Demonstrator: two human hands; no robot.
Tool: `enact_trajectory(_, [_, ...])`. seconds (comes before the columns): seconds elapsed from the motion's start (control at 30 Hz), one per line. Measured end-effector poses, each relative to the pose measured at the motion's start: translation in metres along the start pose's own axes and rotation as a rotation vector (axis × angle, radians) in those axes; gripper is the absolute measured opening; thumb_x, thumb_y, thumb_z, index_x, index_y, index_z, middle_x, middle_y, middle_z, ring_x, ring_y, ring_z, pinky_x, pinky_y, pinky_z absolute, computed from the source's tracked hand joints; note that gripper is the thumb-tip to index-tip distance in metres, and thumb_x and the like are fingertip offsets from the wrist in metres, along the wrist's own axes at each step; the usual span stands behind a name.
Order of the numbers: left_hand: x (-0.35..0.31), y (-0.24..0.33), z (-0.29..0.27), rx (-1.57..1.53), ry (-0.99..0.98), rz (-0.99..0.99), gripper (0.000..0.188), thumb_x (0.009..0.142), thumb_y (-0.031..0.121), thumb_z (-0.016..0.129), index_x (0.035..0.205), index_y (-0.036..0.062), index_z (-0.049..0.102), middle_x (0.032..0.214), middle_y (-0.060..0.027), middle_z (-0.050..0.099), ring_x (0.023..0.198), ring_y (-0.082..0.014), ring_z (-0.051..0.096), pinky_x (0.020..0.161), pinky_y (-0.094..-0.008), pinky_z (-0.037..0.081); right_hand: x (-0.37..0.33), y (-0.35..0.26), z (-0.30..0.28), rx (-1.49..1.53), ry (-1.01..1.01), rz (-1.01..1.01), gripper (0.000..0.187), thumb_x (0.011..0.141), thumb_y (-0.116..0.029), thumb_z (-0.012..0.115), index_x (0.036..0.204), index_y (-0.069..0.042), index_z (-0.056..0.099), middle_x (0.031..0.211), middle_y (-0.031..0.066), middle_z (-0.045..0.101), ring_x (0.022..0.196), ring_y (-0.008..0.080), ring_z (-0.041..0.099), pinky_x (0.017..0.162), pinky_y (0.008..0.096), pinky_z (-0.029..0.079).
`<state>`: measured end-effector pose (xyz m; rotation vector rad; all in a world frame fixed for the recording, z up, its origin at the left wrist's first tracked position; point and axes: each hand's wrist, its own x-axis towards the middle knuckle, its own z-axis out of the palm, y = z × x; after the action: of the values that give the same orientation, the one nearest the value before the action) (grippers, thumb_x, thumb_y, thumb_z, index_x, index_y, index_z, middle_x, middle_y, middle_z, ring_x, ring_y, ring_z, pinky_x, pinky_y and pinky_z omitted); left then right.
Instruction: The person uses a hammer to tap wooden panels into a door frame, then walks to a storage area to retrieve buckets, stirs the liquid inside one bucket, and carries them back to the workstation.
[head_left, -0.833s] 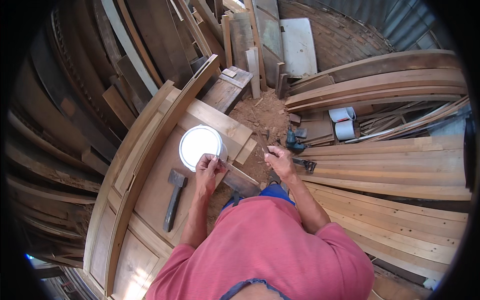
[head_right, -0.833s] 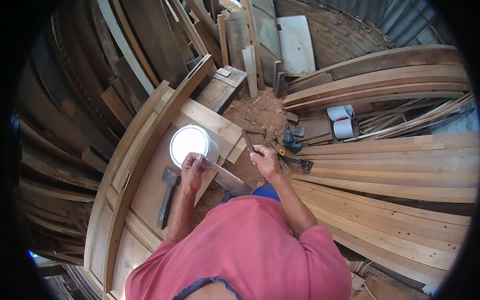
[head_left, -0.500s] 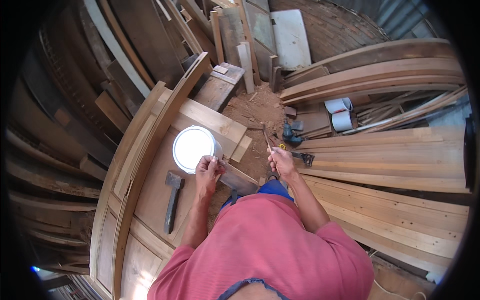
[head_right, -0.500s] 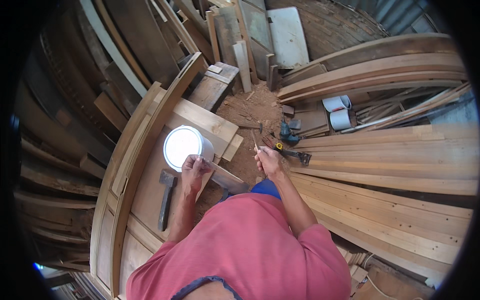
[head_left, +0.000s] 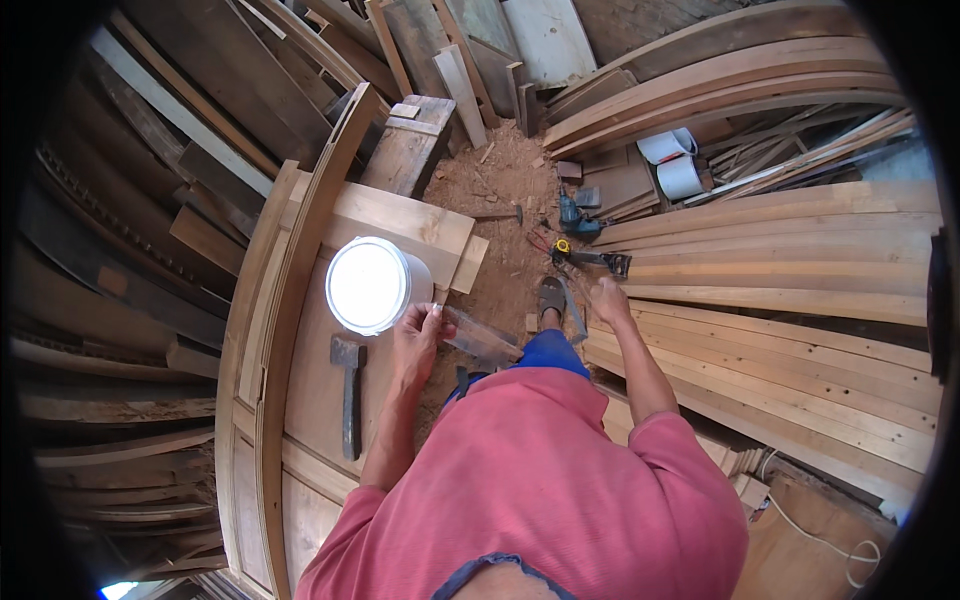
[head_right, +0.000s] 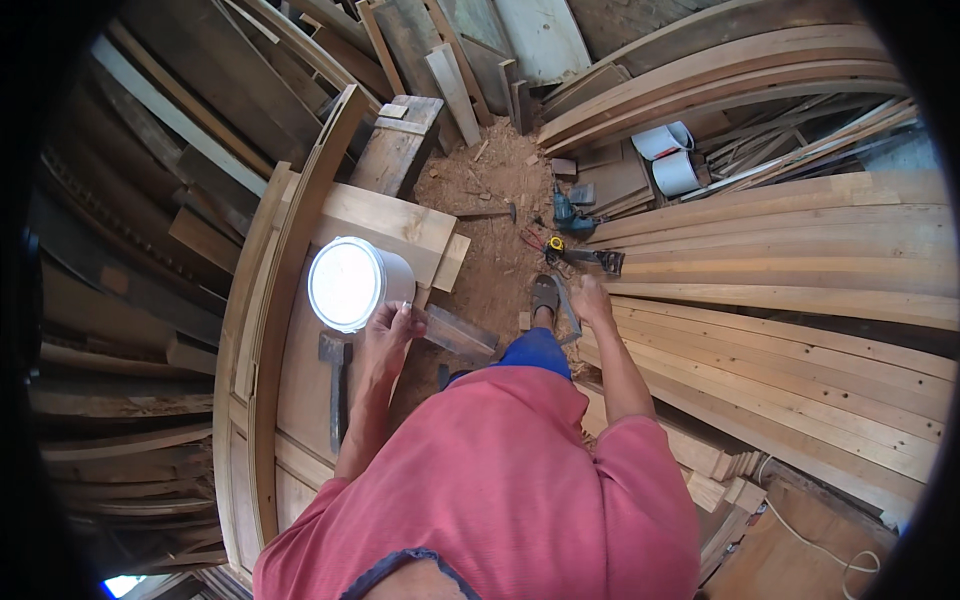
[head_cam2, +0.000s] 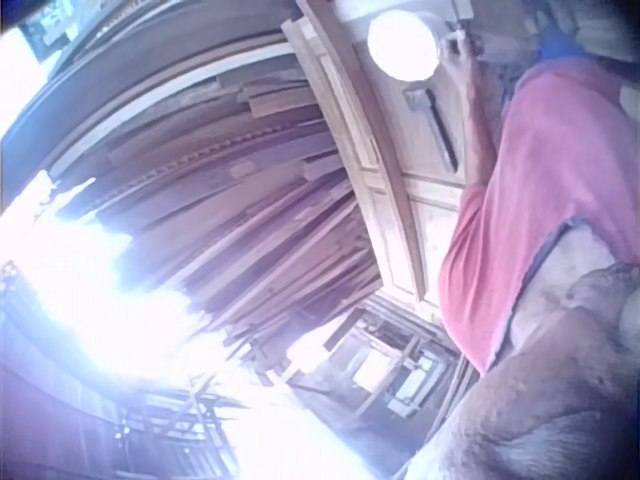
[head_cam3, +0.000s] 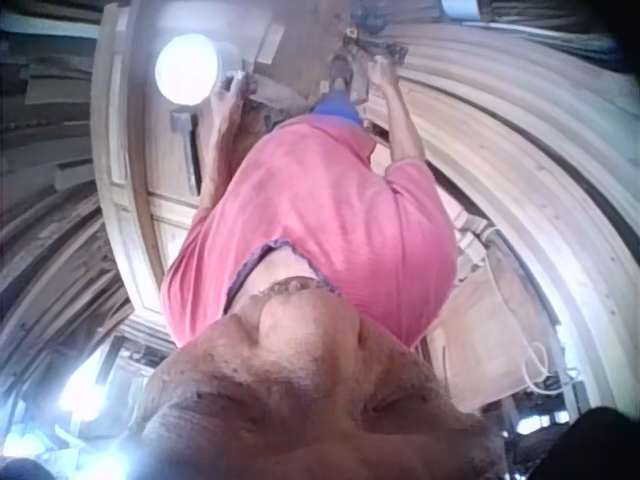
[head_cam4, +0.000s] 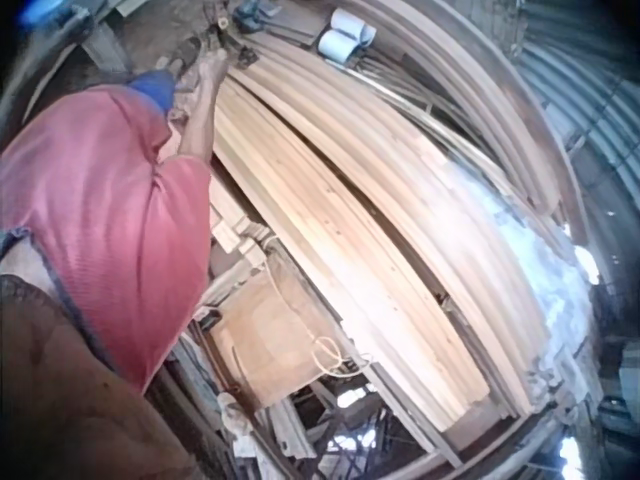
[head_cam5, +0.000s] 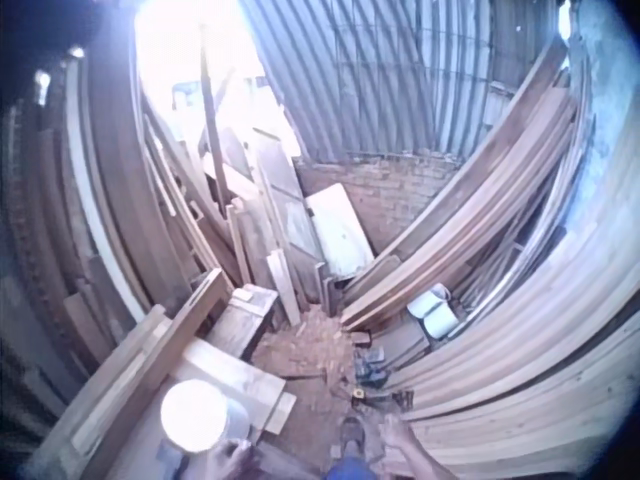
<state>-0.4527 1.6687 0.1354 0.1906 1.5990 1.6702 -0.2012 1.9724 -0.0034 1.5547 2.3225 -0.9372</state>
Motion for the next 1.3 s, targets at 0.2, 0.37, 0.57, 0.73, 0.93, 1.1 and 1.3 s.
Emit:
enact_trajectory(0.2, [0.007,-0.012,0.029,-0.009,-0.078,0.017,0.015,0.097,0.019,0.061,0.097,0.0062,0.054,0.082,-0.0075,0.065,0.067,-0.0143,0.065,0.066,-0.0286,0.055,-0.096,-0.116,-0.013,0.647,-0.451,-0.671,0.041,0.096,-0.03,0.055,0.122,0.001,0.059,0.096,0.0133,0.07,0.1,0.0226,0.064,0.086,0.0345,0.05])
enact_trajectory(0.37, [0.007,-0.014,0.03,0.195,-0.065,0.006,0.018,0.097,0.021,0.06,0.094,0.0025,0.058,0.083,-0.0068,0.066,0.067,-0.0129,0.064,0.063,-0.0268,0.054,-0.134,-0.139,0.006,0.732,-0.844,-0.329,0.038,0.096,-0.031,0.054,0.11,0.003,0.061,0.086,0.0124,0.069,0.09,0.0228,0.063,0.077,0.0372,0.05])
enact_trajectory(0.57, [-0.005,0.006,-0.03,0.348,0.126,-0.024,0.026,0.099,0.023,0.056,0.086,0.0005,0.062,0.074,-0.0054,0.065,0.058,-0.0094,0.058,0.051,-0.0232,0.047,-0.074,-0.012,0.066,0.038,-0.221,-0.106,0.037,0.09,-0.032,0.051,0.098,-0.001,0.067,0.098,0.0271,0.067,0.095,0.0445,0.064,0.079,0.0509,0.049])
enact_trajectory(0.73, [-0.016,0.02,-0.093,0.197,0.408,0.105,0.025,0.1,0.019,0.051,0.087,0.0012,0.062,0.07,-0.0024,0.06,0.058,-0.0067,0.054,0.053,-0.0219,0.045,-0.045,0.05,0.058,-0.145,0.062,0.137,0.034,0.085,-0.031,0.054,0.096,-0.002,0.069,0.091,0.0256,0.067,0.099,0.0415,0.064,0.083,0.0492,0.048])
enact_trajectory(0.93, [-0.046,0.011,-0.154,0.442,0.745,0.199,0.027,0.089,0.016,0.059,0.109,-0.0021,0.06,0.091,-0.0094,0.065,0.083,-0.0188,0.062,0.078,-0.0307,0.05,-0.004,0.017,0.025,-0.152,0.18,-0.028,0.033,0.086,-0.031,0.057,0.098,-0.003,0.071,0.091,0.0194,0.07,0.1,0.0359,0.065,0.086,0.0404,0.049])
enact_trajectory(1.1, [-0.082,-0.092,-0.217,1.046,0.861,-0.232,0.058,0.083,0.031,0.065,0.132,0.0019,0.05,0.124,-0.0228,0.057,0.12,-0.0387,0.052,0.1,-0.0471,0.041,-0.003,-0.048,0.04,0.101,-0.04,-0.311,0.033,0.086,-0.028,0.056,0.097,-0.001,0.07,0.093,0.0186,0.07,0.092,0.0317,0.067,0.082,0.0388,0.05])
enact_trajectory(1.3, [-0.119,-0.14,-0.22,1.299,0.835,-0.484,0.068,0.08,0.031,0.068,0.136,0.0018,0.042,0.132,-0.0253,0.051,0.124,-0.0435,0.047,0.103,-0.0524,0.038,-0.034,-0.115,0.042,0.008,-0.176,-0.448,0.034,0.086,-0.029,0.056,0.098,-0.001,0.07,0.095,0.0188,0.07,0.096,0.0327,0.067,0.084,0.0398,0.049])
